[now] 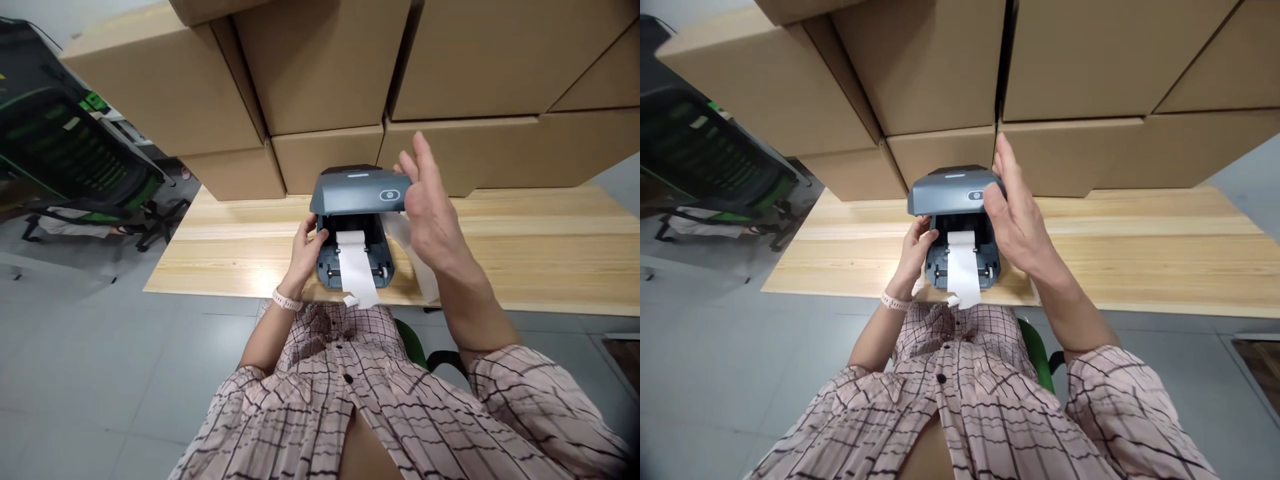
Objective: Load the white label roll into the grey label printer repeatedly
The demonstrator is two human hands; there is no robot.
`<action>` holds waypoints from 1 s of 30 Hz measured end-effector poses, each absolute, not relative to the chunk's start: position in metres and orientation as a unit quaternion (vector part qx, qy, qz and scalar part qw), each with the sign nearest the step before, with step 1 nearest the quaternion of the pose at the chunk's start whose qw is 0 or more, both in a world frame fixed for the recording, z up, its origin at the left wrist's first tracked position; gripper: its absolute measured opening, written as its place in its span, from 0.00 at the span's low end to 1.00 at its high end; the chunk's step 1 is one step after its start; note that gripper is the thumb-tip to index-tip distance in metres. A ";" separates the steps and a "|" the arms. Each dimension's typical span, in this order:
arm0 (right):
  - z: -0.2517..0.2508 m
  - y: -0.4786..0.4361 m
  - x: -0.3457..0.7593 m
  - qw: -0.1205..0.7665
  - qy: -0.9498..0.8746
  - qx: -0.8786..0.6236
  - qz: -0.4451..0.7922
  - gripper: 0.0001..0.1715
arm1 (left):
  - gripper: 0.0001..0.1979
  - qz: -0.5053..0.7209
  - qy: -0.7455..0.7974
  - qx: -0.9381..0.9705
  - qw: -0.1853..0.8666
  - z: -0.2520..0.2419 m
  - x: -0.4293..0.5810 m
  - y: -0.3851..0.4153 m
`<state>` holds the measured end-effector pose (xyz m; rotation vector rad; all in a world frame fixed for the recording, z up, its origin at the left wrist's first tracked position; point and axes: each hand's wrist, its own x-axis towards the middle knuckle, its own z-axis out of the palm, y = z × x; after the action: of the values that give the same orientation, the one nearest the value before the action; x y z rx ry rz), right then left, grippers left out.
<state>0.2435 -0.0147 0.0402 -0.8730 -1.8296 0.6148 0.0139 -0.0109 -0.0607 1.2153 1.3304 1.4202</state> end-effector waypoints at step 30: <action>0.099 0.145 0.199 0.546 -0.731 -0.408 -0.020 0.45 | 0.46 0.507 0.451 0.581 0.450 -0.070 0.009 0.004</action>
<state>0.1986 0.1451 0.0994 -0.9678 -1.7334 -0.0480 0.0086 0.0043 -0.0704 1.4360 1.1145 1.2546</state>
